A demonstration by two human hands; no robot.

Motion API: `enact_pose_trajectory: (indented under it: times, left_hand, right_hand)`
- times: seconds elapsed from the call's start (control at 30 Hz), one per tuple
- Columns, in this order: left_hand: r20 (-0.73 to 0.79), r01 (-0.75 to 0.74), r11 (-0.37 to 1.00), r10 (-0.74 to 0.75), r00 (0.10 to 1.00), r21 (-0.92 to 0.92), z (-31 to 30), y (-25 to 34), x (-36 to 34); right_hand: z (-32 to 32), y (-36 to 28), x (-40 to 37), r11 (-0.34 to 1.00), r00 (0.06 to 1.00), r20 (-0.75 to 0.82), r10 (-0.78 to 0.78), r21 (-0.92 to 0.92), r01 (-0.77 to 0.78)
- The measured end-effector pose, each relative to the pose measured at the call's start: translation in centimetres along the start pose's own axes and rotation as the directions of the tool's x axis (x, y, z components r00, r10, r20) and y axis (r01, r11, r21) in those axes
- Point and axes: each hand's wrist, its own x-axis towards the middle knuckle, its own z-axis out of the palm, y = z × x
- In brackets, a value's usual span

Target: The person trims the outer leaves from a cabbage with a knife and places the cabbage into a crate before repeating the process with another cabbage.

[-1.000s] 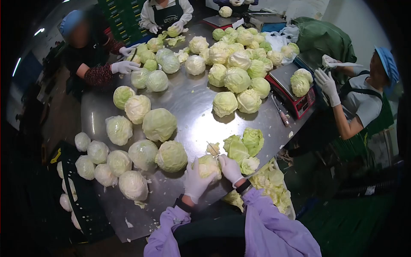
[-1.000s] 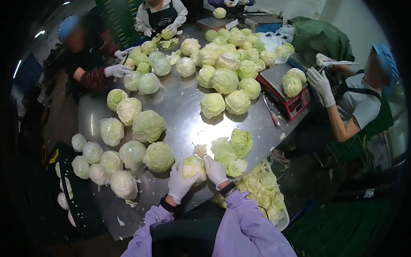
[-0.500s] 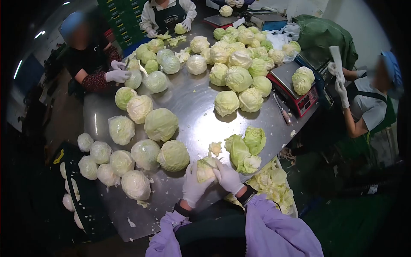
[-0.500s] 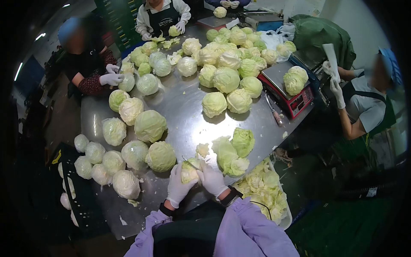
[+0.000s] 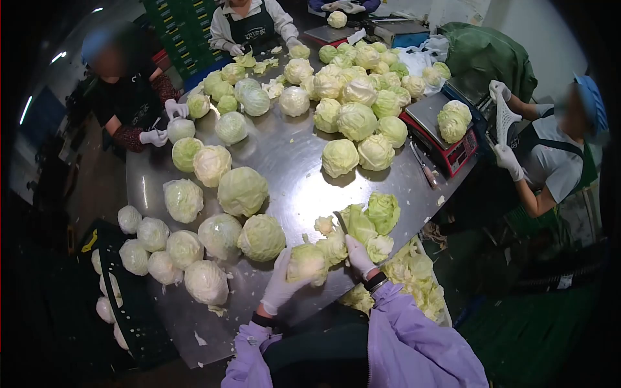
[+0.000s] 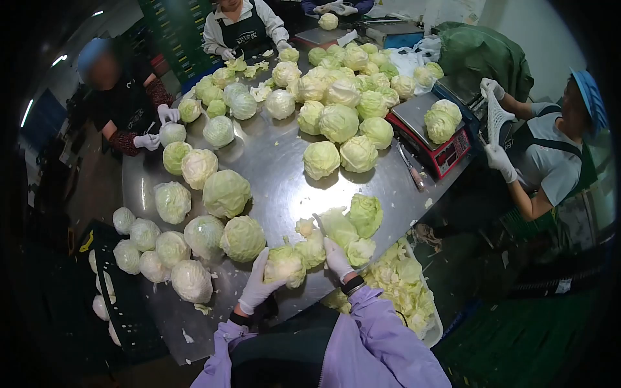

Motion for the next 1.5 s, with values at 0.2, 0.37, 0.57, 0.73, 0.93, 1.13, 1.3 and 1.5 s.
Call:
enact_pose_trajectory:
  times: [0.2, 0.37, 0.57, 0.73, 0.93, 1.13, 1.3, 1.5]
  left_hand:
    - [0.003, 0.114, 0.96, -0.117, 0.993, -0.254, 0.3, 0.9, -2.2]
    - [-0.204, 0.126, 0.965, -0.174, 0.963, -0.23, 2.9, 3.6, -0.3]
    - [0.042, 0.107, 0.991, -0.104, 0.994, -0.08, 0.6, 6.3, 2.5]
    - [0.036, 0.072, 0.996, -0.071, 0.997, -0.049, 0.8, 5.2, 2.5]
    - [-0.01, 0.042, 0.998, -0.041, 0.999, 0.052, 1.3, 4.2, 2.3]
    - [0.139, 0.069, 0.998, -0.067, 0.988, -0.012, 0.5, 3.5, 2.1]
    - [0.249, 0.044, 0.969, 0.018, 0.968, -0.244, -1.8, 0.3, 2.0]
    - [0.273, 0.024, 0.969, 0.045, 0.961, -0.245, -2.2, 0.5, 2.0]
  right_hand:
    - [-3.1, -4.9, -4.0, 0.911, 0.991, 0.133, -0.008, -0.407, 0.062]
    - [-1.5, -9.4, -6.7, 0.516, 0.837, 0.24, -0.491, -0.695, 0.502]
    - [2.2, -5.6, -7.1, 0.348, 0.775, 0.371, -0.511, -0.735, 0.582]
    - [2.8, -5.7, -6.7, 0.318, 0.827, 0.326, -0.458, -0.809, 0.495]
    - [1.7, -6.3, -5.1, 0.524, 0.807, 0.293, -0.512, -0.639, 0.564]
    - [1.9, -5.9, -5.0, 0.561, 0.853, 0.184, -0.488, -0.683, 0.468]
    - [-0.4, -6.8, -1.5, 0.877, 0.994, 0.031, -0.104, -0.47, 0.106]
    - [2.8, -8.0, -4.5, 0.643, 0.812, 0.251, -0.527, -0.507, 0.574]
